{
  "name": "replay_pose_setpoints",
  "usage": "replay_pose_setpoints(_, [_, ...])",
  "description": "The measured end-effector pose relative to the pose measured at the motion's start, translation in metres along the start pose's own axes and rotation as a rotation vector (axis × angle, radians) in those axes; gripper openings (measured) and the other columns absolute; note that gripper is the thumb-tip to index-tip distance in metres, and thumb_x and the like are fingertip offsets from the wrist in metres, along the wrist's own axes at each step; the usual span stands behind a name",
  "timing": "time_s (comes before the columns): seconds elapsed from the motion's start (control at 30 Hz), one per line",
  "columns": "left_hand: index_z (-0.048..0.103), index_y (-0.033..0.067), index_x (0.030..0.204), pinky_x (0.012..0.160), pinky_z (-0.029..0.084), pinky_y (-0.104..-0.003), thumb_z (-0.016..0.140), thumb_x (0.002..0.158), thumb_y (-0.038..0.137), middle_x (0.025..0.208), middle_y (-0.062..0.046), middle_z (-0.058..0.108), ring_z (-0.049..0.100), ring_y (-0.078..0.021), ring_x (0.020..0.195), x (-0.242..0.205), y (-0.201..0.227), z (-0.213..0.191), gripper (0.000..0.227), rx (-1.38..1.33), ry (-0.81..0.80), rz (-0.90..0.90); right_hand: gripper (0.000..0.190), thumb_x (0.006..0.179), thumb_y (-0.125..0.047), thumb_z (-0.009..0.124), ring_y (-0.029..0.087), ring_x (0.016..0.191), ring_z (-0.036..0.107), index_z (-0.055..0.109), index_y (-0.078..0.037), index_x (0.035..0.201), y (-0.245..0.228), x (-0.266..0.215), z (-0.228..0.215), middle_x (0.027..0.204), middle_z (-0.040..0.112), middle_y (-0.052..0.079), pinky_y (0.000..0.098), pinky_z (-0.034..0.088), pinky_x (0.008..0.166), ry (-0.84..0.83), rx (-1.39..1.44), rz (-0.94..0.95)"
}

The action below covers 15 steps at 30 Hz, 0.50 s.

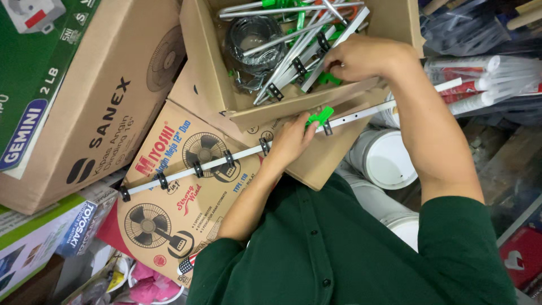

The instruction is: The person assembles an antenna by snapping black and green plastic clips onto a metal rod and connecting components by hand.

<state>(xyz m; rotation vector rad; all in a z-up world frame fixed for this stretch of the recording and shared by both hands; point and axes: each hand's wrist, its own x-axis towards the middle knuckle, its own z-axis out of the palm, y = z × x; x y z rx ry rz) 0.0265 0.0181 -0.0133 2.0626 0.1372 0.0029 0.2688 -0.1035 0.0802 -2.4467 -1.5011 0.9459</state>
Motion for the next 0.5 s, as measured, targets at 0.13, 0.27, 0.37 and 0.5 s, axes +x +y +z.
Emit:
replay_pose_setpoints(0.13, [0.063,0.0046,0.114,0.072,0.053,-0.056,0.064,0.097,0.030,0.095,-0.026,0.071,0.067,-0.0473,0.086,0.003,-0.006,0.003,0.030,0.032,0.063,0.037,0.030,0.092,-0.026,0.062,0.038,0.090,0.071,0.076,-0.012,0.114,-0.001,0.017,0.019,0.101,0.076,0.016,0.0458,0.056,0.083,-0.159,-0.042,0.137])
replay_pose_setpoints(0.27, [0.063,0.0061,0.114,0.074,0.054,-0.055,0.064,0.099,0.032,0.094,-0.023,0.072,0.069,-0.0453,0.086,0.006,-0.010,0.007,0.030,0.063,0.062,0.066,0.031,0.090,-0.026,0.062,0.037,0.094,0.071,0.077,-0.014,0.114,0.000,0.015,0.029,0.102,0.076,0.015,0.0463,0.055,0.087,-0.149,-0.090,0.027])
replay_pose_setpoints(0.37, [0.062,0.0067,0.118,0.071,0.054,-0.055,0.063,0.099,0.033,0.092,-0.022,0.073,0.070,-0.0443,0.084,0.005,-0.009,0.009,0.032,0.065,0.015,0.007,0.034,0.088,-0.025,0.062,0.040,0.095,0.069,0.076,-0.014,0.117,0.000,0.014,0.030,0.104,0.074,0.017,0.0484,0.054,0.086,-0.132,-0.080,0.006])
replay_pose_setpoints(0.5, [0.062,0.0074,0.119,0.069,0.054,-0.055,0.062,0.099,0.034,0.094,-0.022,0.073,0.070,-0.0441,0.083,0.007,-0.013,0.012,0.033,0.071,0.038,0.020,0.031,0.094,-0.025,0.058,0.040,0.100,0.068,0.078,-0.012,0.114,-0.006,0.010,0.029,0.106,0.074,0.018,0.0476,0.054,0.089,-0.177,-0.051,0.083])
